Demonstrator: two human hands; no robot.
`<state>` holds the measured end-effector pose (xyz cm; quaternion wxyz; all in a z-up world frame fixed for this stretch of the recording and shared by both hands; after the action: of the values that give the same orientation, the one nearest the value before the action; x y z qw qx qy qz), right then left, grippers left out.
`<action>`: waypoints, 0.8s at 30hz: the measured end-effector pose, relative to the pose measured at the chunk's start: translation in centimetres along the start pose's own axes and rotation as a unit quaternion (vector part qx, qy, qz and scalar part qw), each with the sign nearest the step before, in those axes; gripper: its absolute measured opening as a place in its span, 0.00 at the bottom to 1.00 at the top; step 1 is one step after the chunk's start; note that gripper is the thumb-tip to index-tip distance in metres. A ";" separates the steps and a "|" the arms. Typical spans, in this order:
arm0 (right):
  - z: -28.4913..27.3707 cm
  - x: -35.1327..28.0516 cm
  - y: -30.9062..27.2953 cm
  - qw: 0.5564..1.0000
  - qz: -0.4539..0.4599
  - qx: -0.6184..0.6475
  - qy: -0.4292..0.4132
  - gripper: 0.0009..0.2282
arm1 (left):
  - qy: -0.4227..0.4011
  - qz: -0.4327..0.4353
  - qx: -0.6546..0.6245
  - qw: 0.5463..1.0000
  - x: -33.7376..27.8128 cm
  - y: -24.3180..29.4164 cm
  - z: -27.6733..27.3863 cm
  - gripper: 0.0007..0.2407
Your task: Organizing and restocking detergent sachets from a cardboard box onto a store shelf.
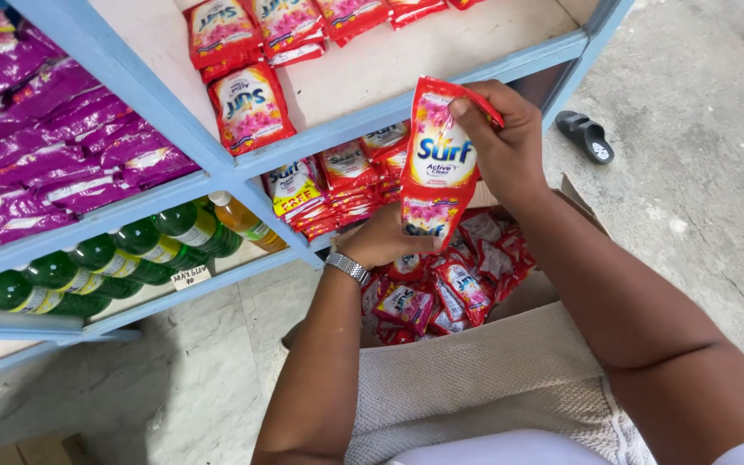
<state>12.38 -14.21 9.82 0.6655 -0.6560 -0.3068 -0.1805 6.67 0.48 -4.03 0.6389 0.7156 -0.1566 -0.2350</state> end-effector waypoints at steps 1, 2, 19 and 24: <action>-0.2 0.2 0.0 1.000 -0.001 -0.002 0.003 0.05 | -0.003 0.001 0.001 1.000 0.2 0.1 0.1 0.26; -0.6 0.4 0.2 1.000 0.012 0.000 0.018 0.05 | -0.029 0.001 -0.004 1.000 0.3 0.2 0.5 0.25; 4.6 -0.2 -5.6 0.953 -0.139 -0.079 -0.258 0.10 | -0.123 0.036 -0.524 0.842 -1.7 5.2 1.0 0.39; 6.5 -1.3 -6.9 0.911 -0.168 -0.106 -0.363 0.12 | -0.019 0.057 -0.532 0.845 -3.0 6.8 -1.1 0.34</action>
<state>5.87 -8.52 13.91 0.3946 -0.6822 -0.6114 -0.0707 5.20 2.04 3.16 0.9305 0.2513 -0.0605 -0.2594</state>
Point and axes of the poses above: each hand's wrist, its own x-axis towards the middle knuckle, its own z-axis out of the palm, y = z × x, the point moved 8 cm from there along x, towards the middle knuckle, and after that the axes turned 6 degrees about -z, right-handed, at the moved point
